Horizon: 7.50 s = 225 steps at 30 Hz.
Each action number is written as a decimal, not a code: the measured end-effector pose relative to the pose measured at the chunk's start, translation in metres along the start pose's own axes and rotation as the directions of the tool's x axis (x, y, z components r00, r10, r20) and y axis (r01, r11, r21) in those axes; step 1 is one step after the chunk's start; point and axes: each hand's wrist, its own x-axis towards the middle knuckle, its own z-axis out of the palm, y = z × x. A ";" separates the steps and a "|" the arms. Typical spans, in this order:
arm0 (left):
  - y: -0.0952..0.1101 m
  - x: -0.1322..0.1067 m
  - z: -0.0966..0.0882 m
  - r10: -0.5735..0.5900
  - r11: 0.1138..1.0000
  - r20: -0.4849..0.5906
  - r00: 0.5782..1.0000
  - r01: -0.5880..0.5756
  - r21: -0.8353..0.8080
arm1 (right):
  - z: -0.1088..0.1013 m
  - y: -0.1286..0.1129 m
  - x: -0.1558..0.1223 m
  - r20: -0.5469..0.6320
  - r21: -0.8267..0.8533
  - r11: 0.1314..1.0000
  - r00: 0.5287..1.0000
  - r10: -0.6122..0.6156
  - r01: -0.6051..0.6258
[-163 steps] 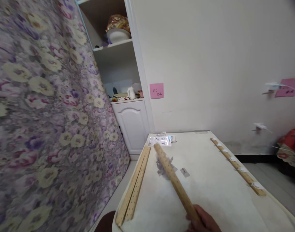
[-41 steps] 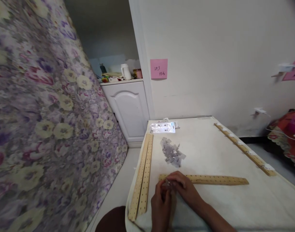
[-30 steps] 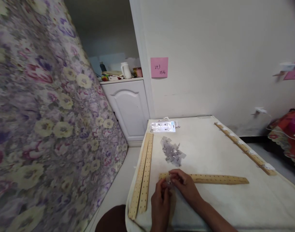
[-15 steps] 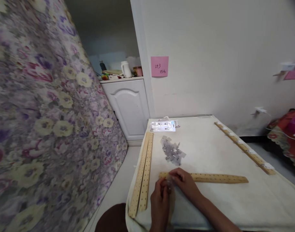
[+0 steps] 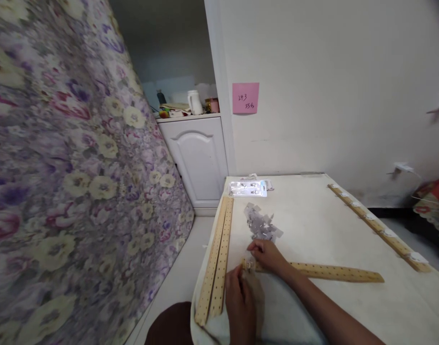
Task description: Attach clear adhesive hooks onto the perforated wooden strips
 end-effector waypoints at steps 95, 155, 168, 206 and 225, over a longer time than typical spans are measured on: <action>0.001 0.021 0.002 0.040 0.980 0.123 0.992 -0.063 0.189 | 0.013 0.015 -0.004 -0.036 0.005 0.997 0.996 -0.083 0.083; -0.001 0.019 0.006 -0.112 0.992 -0.038 0.993 0.113 0.047 | -0.034 0.050 -0.002 -0.282 0.061 0.996 0.956 0.075 -0.060; 0.012 0.021 -0.005 -0.185 0.983 -0.031 0.982 0.185 0.012 | -0.047 0.040 -0.038 -0.393 0.095 0.993 0.914 0.096 -0.063; 0.048 -0.028 0.024 -0.216 0.704 0.445 0.869 0.454 -0.546 | -0.036 -0.018 -0.116 -0.154 0.235 0.951 0.974 -0.167 0.200; 0.051 -0.028 0.020 -0.303 0.687 0.513 0.803 0.557 -0.467 | -0.038 0.013 -0.096 -0.095 0.341 0.939 0.993 0.074 -0.038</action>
